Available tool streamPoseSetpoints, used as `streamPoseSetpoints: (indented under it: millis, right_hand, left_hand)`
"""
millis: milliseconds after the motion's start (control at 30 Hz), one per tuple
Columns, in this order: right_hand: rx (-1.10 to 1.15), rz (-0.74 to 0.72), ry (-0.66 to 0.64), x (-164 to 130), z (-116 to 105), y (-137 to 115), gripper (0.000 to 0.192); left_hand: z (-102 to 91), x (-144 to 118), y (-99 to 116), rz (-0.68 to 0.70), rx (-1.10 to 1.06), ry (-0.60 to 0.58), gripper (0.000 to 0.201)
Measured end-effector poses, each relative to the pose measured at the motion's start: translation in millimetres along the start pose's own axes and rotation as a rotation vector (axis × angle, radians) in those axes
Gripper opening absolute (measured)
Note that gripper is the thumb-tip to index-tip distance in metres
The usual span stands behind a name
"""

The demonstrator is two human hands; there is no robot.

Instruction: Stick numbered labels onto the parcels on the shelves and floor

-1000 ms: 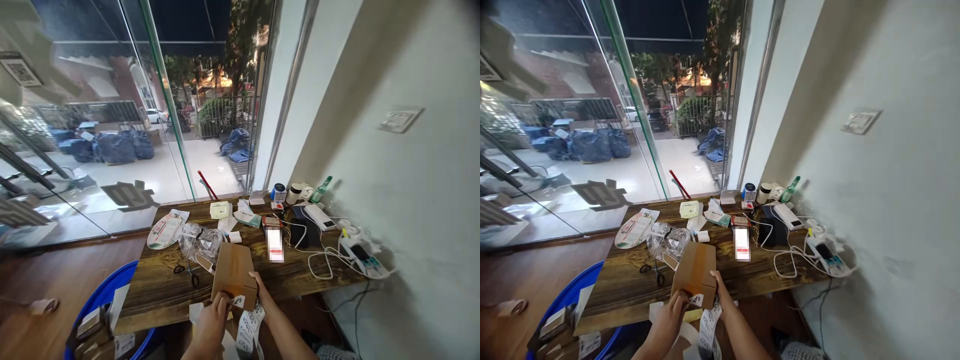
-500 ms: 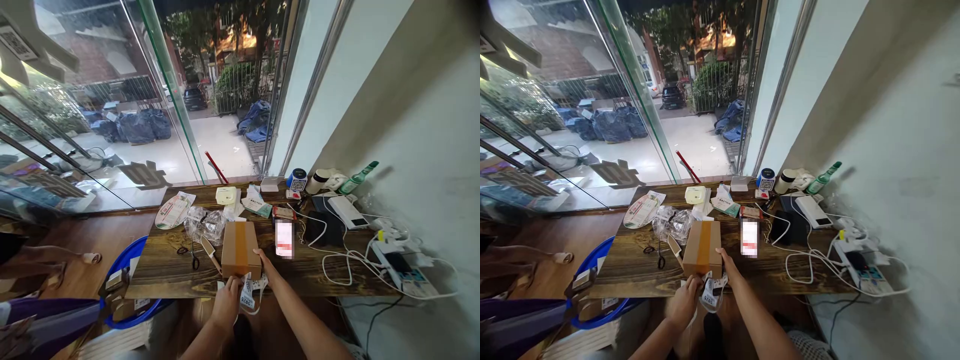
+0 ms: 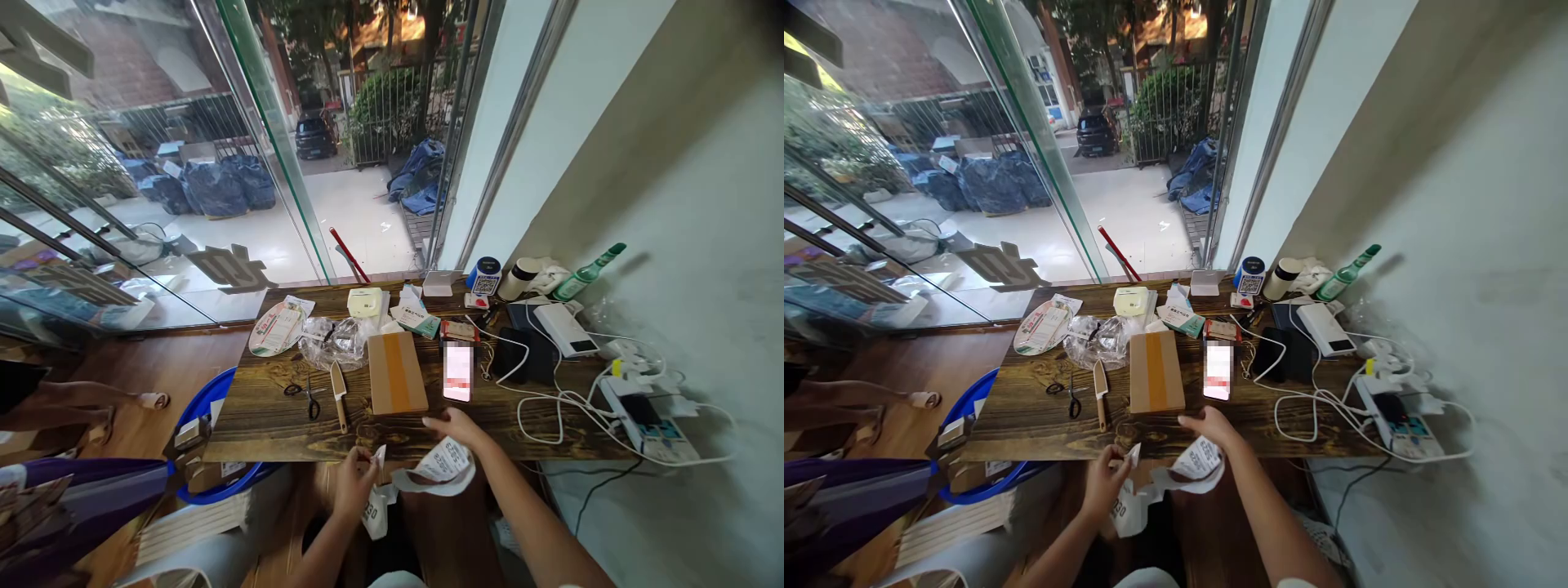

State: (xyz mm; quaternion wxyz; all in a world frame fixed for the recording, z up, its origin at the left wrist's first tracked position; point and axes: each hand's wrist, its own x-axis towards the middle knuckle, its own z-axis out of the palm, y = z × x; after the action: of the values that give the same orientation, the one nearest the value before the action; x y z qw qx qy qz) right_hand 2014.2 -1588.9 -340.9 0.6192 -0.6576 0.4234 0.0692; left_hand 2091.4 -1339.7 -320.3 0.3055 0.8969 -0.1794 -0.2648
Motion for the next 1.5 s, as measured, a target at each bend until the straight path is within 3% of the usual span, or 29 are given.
streamPoseSetpoints:
  millis: [100,233,433,667,767,900,1167,1267,1400,1500]
  right_hand:
    - [-0.069,0.065,-0.119,-37,-1,37,0.031]
    - [-0.074,0.163,-0.227,-79,22,79,0.033]
    - [-0.05,0.235,-0.235,-99,66,106,0.028]
    - [-0.07,0.178,-0.205,-92,88,94,0.021]
    - [-0.078,0.133,-0.183,-83,94,82,0.019]
    - [-0.127,0.047,-0.08,-65,109,60,0.022]
    - [-0.341,0.053,0.106,-41,144,24,0.027]
    - [-0.4,0.092,0.138,-39,149,21,0.032]
    - [-0.426,0.104,0.139,-33,148,20,0.038]
    - [-0.412,0.068,0.135,-34,143,19,0.041]
  left_hand:
    - [-1.6,25,-3,-0.069,0.074,-0.101,0.011]
    - [6.2,41,0,-0.06,0.193,-0.194,0.006]
    - [13.3,36,5,-0.047,0.388,-0.208,0.025]
    - [21.1,28,3,-0.061,0.514,-0.168,0.051]
    - [14.8,25,1,0.016,0.495,-0.191,0.047]
    - [6.3,24,-6,0.118,0.43,-0.209,0.026]
    - [6.4,30,-15,0.095,0.36,-0.173,0.033]
    - [3.0,32,-17,0.059,0.359,-0.152,0.044]
    - [-3.3,31,-20,0.048,0.365,-0.204,0.027]
    - [-10.9,21,-24,0.08,0.328,-0.253,0.029]
